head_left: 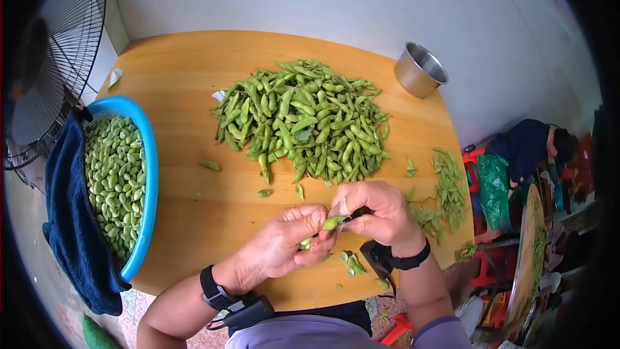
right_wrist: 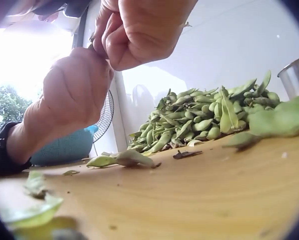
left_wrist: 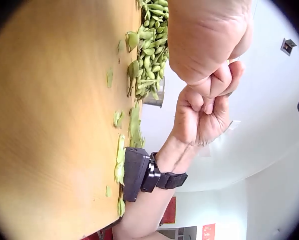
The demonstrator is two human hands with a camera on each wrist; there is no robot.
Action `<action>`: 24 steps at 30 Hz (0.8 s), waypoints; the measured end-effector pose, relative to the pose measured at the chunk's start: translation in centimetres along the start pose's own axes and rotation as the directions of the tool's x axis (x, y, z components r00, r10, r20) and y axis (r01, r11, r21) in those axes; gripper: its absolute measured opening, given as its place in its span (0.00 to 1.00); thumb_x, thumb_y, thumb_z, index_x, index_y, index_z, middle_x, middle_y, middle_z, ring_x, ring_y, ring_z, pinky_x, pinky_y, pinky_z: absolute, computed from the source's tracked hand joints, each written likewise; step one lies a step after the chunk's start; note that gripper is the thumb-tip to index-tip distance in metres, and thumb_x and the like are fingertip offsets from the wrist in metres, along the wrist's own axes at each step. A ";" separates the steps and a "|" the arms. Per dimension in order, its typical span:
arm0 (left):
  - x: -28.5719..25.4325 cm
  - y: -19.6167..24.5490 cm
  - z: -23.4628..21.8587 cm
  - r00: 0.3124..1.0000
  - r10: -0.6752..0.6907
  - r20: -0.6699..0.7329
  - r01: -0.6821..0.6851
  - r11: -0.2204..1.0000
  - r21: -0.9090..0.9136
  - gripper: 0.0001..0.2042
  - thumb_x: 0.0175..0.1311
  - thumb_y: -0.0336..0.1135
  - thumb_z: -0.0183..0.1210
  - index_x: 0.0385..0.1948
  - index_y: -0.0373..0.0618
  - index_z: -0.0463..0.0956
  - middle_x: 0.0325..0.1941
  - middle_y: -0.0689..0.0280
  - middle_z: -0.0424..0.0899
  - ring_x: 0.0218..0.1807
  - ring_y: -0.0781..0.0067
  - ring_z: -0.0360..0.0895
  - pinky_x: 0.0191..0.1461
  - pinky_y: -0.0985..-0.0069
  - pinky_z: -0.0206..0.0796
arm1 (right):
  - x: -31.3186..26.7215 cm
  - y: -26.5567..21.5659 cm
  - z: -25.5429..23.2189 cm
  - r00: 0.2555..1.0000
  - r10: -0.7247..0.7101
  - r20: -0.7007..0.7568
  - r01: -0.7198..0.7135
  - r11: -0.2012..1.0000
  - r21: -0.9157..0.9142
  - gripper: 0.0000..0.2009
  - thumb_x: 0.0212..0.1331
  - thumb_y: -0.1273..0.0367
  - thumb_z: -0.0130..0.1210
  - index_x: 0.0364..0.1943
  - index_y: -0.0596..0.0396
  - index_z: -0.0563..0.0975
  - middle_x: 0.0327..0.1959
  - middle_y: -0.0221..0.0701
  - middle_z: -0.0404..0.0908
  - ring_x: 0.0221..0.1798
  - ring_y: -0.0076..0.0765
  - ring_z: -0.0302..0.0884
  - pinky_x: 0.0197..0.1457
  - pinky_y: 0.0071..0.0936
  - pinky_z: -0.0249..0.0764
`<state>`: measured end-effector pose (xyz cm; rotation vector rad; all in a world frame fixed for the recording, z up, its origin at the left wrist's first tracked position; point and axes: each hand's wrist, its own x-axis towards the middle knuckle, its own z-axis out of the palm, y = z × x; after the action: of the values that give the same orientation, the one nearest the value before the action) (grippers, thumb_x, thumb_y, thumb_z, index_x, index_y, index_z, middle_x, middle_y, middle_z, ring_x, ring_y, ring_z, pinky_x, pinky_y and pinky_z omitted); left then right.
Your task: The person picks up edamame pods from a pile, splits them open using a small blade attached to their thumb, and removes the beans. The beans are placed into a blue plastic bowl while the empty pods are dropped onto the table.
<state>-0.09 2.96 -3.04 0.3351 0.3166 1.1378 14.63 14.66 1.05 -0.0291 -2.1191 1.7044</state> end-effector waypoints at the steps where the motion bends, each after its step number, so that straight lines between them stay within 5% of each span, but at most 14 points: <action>1: 0.0 -0.1 -0.1 1.000 -0.008 0.004 0.008 1.000 -0.002 0.15 0.66 0.44 0.45 0.25 0.42 0.67 0.19 0.70 0.63 0.14 0.84 0.53 0.17 0.86 0.47 | 0.1 0.0 -0.1 1.000 0.004 -0.008 -0.004 1.000 -0.002 0.05 0.50 0.81 0.51 0.30 0.60 0.70 0.27 0.31 0.73 0.32 0.26 0.71 0.38 0.22 0.68; 4: 0.1 -0.1 0.0 0.999 -0.011 0.052 0.014 0.998 -0.063 0.14 0.66 0.44 0.46 0.26 0.43 0.67 0.18 0.70 0.65 0.14 0.83 0.55 0.17 0.86 0.48 | 0.1 0.0 0.0 0.994 -0.106 0.001 0.105 0.987 -0.120 0.05 0.49 0.80 0.53 0.29 0.61 0.70 0.24 0.32 0.72 0.27 0.28 0.71 0.34 0.22 0.68; 6: 0.2 0.6 0.5 0.939 0.241 -0.245 -0.126 0.905 0.405 0.12 0.64 0.41 0.50 0.26 0.43 0.69 0.17 0.69 0.67 0.14 0.82 0.59 0.17 0.86 0.51 | -0.1 -0.2 0.2 0.983 0.070 -0.168 -0.105 0.972 -0.209 0.04 0.49 0.79 0.53 0.29 0.61 0.70 0.24 0.31 0.73 0.27 0.25 0.69 0.32 0.21 0.66; 7: 0.2 0.7 0.4 0.938 0.243 -0.245 -0.129 0.904 0.407 0.12 0.64 0.41 0.50 0.26 0.43 0.69 0.17 0.69 0.67 0.14 0.82 0.59 0.17 0.86 0.51 | -0.3 -0.6 0.4 0.964 0.169 -0.206 -0.207 0.962 -0.179 0.04 0.49 0.78 0.53 0.29 0.61 0.71 0.24 0.30 0.73 0.26 0.22 0.68 0.31 0.20 0.65; 8: 0.3 0.7 0.1 0.881 0.452 -0.136 -0.243 0.682 0.690 0.09 0.62 0.37 0.52 0.26 0.42 0.69 0.18 0.68 0.70 0.15 0.82 0.62 0.18 0.86 0.53 | -0.4 -0.6 0.6 0.965 0.165 -0.202 -0.202 0.963 -0.178 0.04 0.49 0.78 0.53 0.29 0.61 0.71 0.24 0.30 0.73 0.26 0.22 0.68 0.31 0.20 0.65; 10: 0.3 0.9 0.0 0.705 0.667 0.241 -0.321 -0.003 0.947 0.06 0.58 0.30 0.57 0.26 0.39 0.70 0.21 0.66 0.75 0.18 0.82 0.68 0.19 0.86 0.58 | -0.6 -0.4 0.9 0.927 0.290 -0.237 -0.309 0.950 -0.047 0.04 0.49 0.77 0.53 0.30 0.61 0.71 0.23 0.28 0.73 0.27 0.20 0.67 0.30 0.20 0.64; 11: -0.4 1.3 0.3 0.773 0.611 0.170 -0.234 0.026 0.972 0.06 0.56 0.28 0.58 0.26 0.38 0.70 0.23 0.66 0.77 0.21 0.82 0.71 0.22 0.86 0.61 | -0.6 -0.7 1.0 0.928 0.293 -0.231 -0.311 0.949 -0.045 0.04 0.49 0.77 0.53 0.30 0.61 0.71 0.23 0.28 0.73 0.27 0.20 0.67 0.30 0.20 0.64; 12: -0.6 1.3 0.5 0.771 0.615 0.166 -0.231 0.028 0.973 0.06 0.56 0.28 0.58 0.26 0.38 0.70 0.23 0.66 0.77 0.21 0.82 0.71 0.22 0.86 0.61 | -0.6 -1.3 1.0 0.926 0.315 -0.206 -0.337 0.938 -0.082 0.05 0.49 0.77 0.53 0.30 0.60 0.71 0.23 0.29 0.73 0.26 0.21 0.68 0.30 0.20 0.64; 14: -0.7 1.2 0.7 0.877 0.461 -0.132 -0.193 0.591 0.783 0.06 0.58 0.30 0.56 0.27 0.39 0.71 0.23 0.66 0.76 0.19 0.83 0.68 0.21 0.87 0.58 | -0.5 -1.4 1.0 0.923 0.339 -0.180 -0.363 0.924 -0.122 0.05 0.49 0.77 0.54 0.30 0.60 0.71 0.23 0.29 0.73 0.26 0.22 0.69 0.30 0.20 0.65; 15: -0.7 1.4 0.6 0.876 0.463 -0.134 -0.194 0.593 0.782 0.06 0.58 0.30 0.56 0.27 0.39 0.71 0.23 0.66 0.76 0.19 0.83 0.68 0.21 0.87 0.58 | -0.4 -1.1 1.1 0.945 0.281 -0.166 -0.307 0.939 -0.156 0.05 0.49 0.77 0.54 0.30 0.60 0.71 0.23 0.30 0.73 0.26 0.25 0.69 0.30 0.21 0.65; 17: -0.6 1.9 0.1 0.935 0.173 -0.310 -0.061 0.939 0.339 0.06 0.60 0.33 0.54 0.27 0.40 0.72 0.23 0.65 0.76 0.17 0.83 0.63 0.19 0.87 0.52 | -0.4 -1.1 1.1 0.963 0.225 -0.148 -0.251 0.950 -0.188 0.05 0.49 0.77 0.54 0.29 0.60 0.71 0.23 0.32 0.73 0.25 0.28 0.70 0.30 0.22 0.65; 19: -0.4 1.7 -0.3 0.941 0.143 -0.306 -0.050 0.955 0.294 0.07 0.61 0.33 0.53 0.27 0.41 0.72 0.22 0.65 0.75 0.16 0.83 0.61 0.18 0.87 0.50 | -0.1 -1.5 1.1 0.976 0.201 -0.086 -0.219 0.908 -0.357 0.05 0.48 0.77 0.54 0.30 0.59 0.71 0.23 0.34 0.73 0.25 0.34 0.71 0.30 0.25 0.66; 24: -0.7 1.8 -1.1 0.967 -0.014 -0.253 0.050 0.990 0.135 0.07 0.62 0.35 0.53 0.27 0.41 0.72 0.21 0.64 0.74 0.16 0.82 0.59 0.18 0.87 0.46 | 0.0 -1.3 0.5 0.985 0.167 0.032 -0.141 0.908 -0.395 0.06 0.48 0.77 0.54 0.31 0.59 0.71 0.24 0.35 0.73 0.25 0.34 0.70 0.30 0.25 0.65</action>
<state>-2.30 3.17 -3.18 0.3083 0.6265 1.1297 14.78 13.84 2.21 -0.2688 -2.5353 1.3452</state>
